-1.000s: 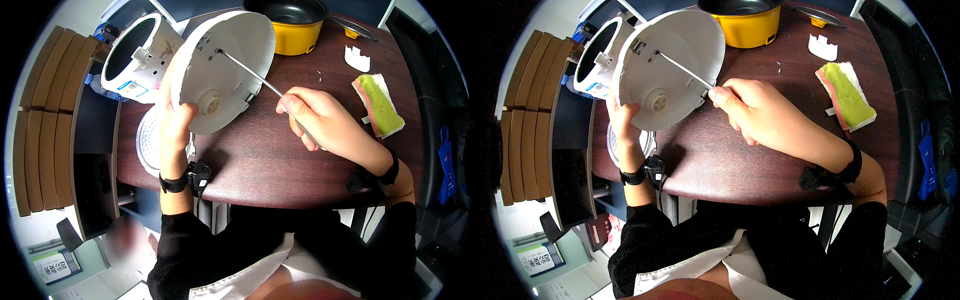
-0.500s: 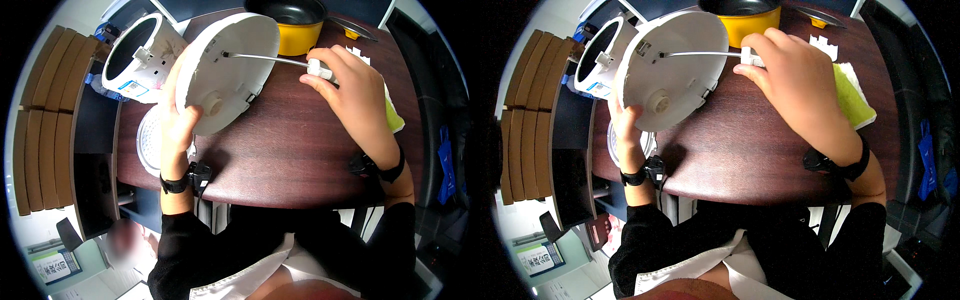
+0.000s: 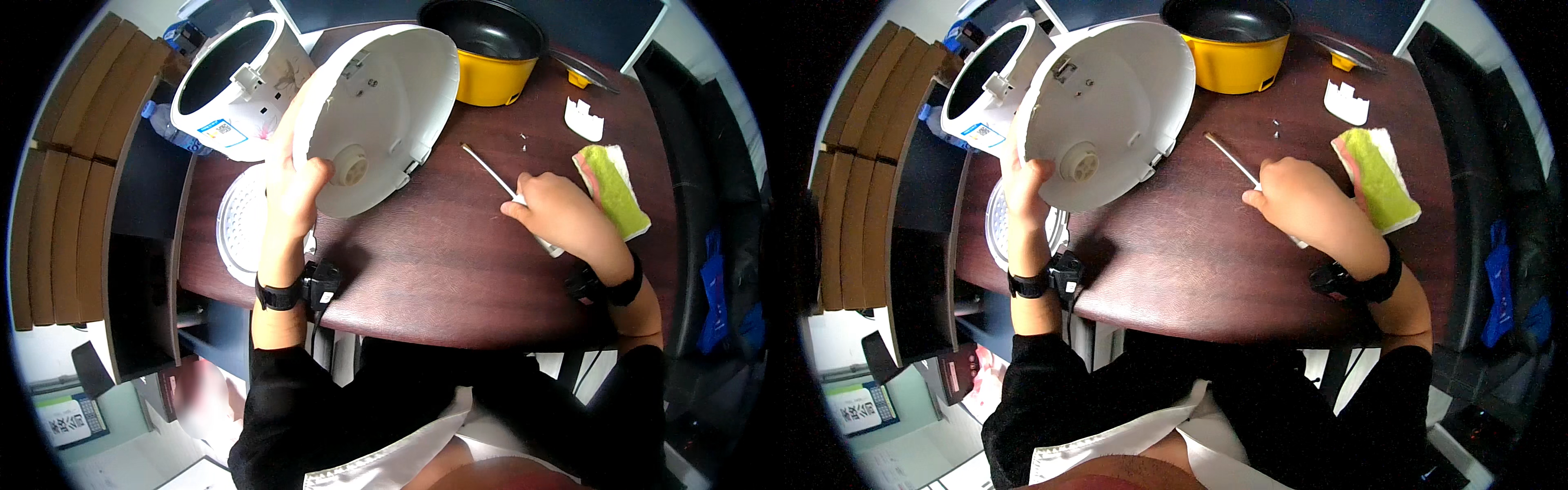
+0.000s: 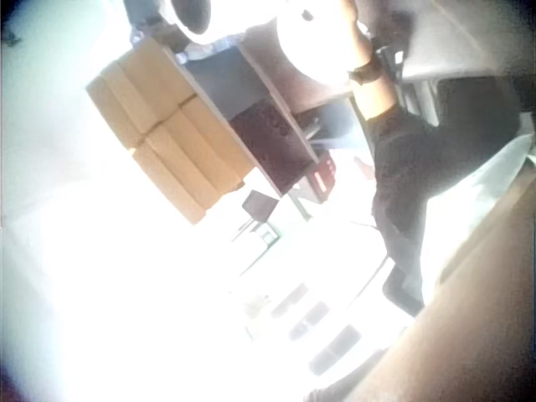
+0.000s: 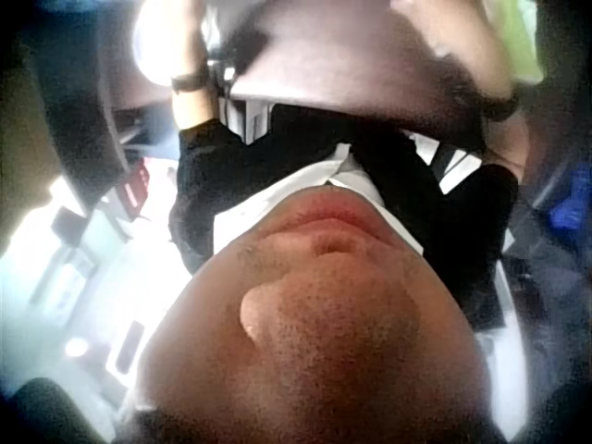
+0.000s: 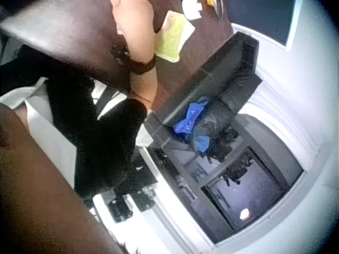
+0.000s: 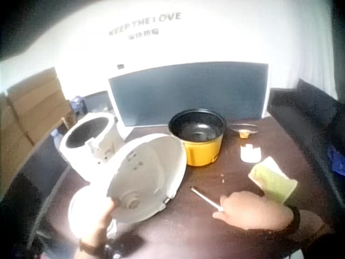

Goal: The person uses a screwdriver to remove screws from a white plastic lid of a rice cooker. After removing the screws, the person wipes the lid with a cloth.

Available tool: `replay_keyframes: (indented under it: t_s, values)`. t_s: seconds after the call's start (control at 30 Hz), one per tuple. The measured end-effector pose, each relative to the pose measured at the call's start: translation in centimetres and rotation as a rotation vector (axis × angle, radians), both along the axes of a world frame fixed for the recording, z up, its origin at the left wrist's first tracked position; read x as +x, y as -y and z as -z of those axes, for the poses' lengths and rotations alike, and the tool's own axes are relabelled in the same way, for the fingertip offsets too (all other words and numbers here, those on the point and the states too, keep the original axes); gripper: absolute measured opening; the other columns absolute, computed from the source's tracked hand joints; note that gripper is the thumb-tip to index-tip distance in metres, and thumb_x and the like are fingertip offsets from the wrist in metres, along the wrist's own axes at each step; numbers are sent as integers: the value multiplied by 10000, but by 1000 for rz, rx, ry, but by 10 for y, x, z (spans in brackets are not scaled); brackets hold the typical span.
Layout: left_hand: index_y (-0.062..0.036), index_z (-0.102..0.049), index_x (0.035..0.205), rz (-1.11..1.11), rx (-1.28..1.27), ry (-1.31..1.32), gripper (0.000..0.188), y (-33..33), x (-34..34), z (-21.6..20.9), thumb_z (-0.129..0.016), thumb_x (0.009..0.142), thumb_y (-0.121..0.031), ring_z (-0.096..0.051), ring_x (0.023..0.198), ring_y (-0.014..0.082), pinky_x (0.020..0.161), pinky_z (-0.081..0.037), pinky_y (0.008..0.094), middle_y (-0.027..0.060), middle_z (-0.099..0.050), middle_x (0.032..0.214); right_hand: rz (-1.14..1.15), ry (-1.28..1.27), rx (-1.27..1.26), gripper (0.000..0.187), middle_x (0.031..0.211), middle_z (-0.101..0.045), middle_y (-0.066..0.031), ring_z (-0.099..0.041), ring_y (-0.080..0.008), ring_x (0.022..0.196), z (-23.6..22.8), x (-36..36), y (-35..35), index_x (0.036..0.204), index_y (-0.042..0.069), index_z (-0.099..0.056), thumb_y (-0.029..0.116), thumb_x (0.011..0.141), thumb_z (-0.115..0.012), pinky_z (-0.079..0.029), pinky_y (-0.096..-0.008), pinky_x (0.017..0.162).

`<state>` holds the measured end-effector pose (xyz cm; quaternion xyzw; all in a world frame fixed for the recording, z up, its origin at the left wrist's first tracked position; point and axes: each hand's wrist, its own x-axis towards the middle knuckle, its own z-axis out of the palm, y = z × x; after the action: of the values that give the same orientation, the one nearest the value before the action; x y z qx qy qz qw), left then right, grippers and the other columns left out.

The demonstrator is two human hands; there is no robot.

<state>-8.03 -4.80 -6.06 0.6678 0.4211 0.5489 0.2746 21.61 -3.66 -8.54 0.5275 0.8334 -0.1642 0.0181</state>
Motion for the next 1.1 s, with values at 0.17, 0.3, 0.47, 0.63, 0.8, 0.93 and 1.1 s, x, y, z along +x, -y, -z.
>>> replay_keyframes:
  t_s: [0.17, 0.3, 0.47, 0.63, 0.8, 0.93, 1.1]
  values:
    - [25, -440, 1297, 34, 19, 13, 744, 0, 3, -7, -496, 624, -286, -449, 1194, 250, 1021, -302, 355, 163, -496, 1275, -65, -30, -15, 306, 716, -615, -180, -619, -341, 690, 14, -1, -7, 832, 4, -557, 301, 815, -632, -476, -398, 631]
    - [37, -436, 1292, 90, 45, 38, 738, 1, 7, -8, -489, 637, -298, -468, 1174, 238, 1004, -322, 341, 163, -507, 1263, -97, -168, 178, 345, 684, -608, -177, -623, -350, 664, -11, -23, -10, 794, 0, -545, 338, 825, -606, -495, -431, 609]
    - [32, -438, 1291, 102, 52, 57, 721, 0, 5, -8, -483, 632, -256, -482, 1156, 231, 990, -338, 334, 155, -517, 1249, -97, -512, 273, 291, 629, -597, -181, -620, -343, 636, -50, -76, -25, 805, 4, -566, 290, 851, -590, -488, -424, 599]
    - [16, -443, 1293, 93, 57, 45, 710, 2, 3, -10, -462, 613, -189, -492, 1138, 225, 979, -350, 322, 150, -528, 1233, -164, -747, 414, 225, 595, -572, -105, -531, -149, 477, -50, -112, -40, 897, -14, -576, 211, 890, -566, -407, -278, 478]
    - [17, -443, 1291, 89, 86, 45, 705, 3, 4, -12, -461, 612, -172, -503, 1126, 215, 973, -357, 314, 147, -539, 1219, -193, -746, 544, 203, 711, -621, -187, -609, -284, 610, -49, -122, -48, 897, -19, -583, 182, 866, -573, -474, -345, 569]
    - [15, -443, 1291, 123, 128, 62, 699, 0, 1, -9, -469, 618, -172, -506, 1121, 209, 967, -362, 308, 143, -540, 1217, -209, -718, 604, 162, 754, -625, -172, -616, -251, 606, -49, -124, -48, 935, -7, -592, 132, 854, -582, -468, -313, 555]
    - [14, -447, 1288, 131, 140, 82, 692, -1, 1, -7, -478, 623, -172, -516, 1105, 201, 951, -376, 300, 141, -544, 1211, -338, -571, 887, 112, 740, -579, -144, -609, -317, 654, -48, -120, -47, 824, 35, -549, 139, 820, -593, -491, -384, 571]
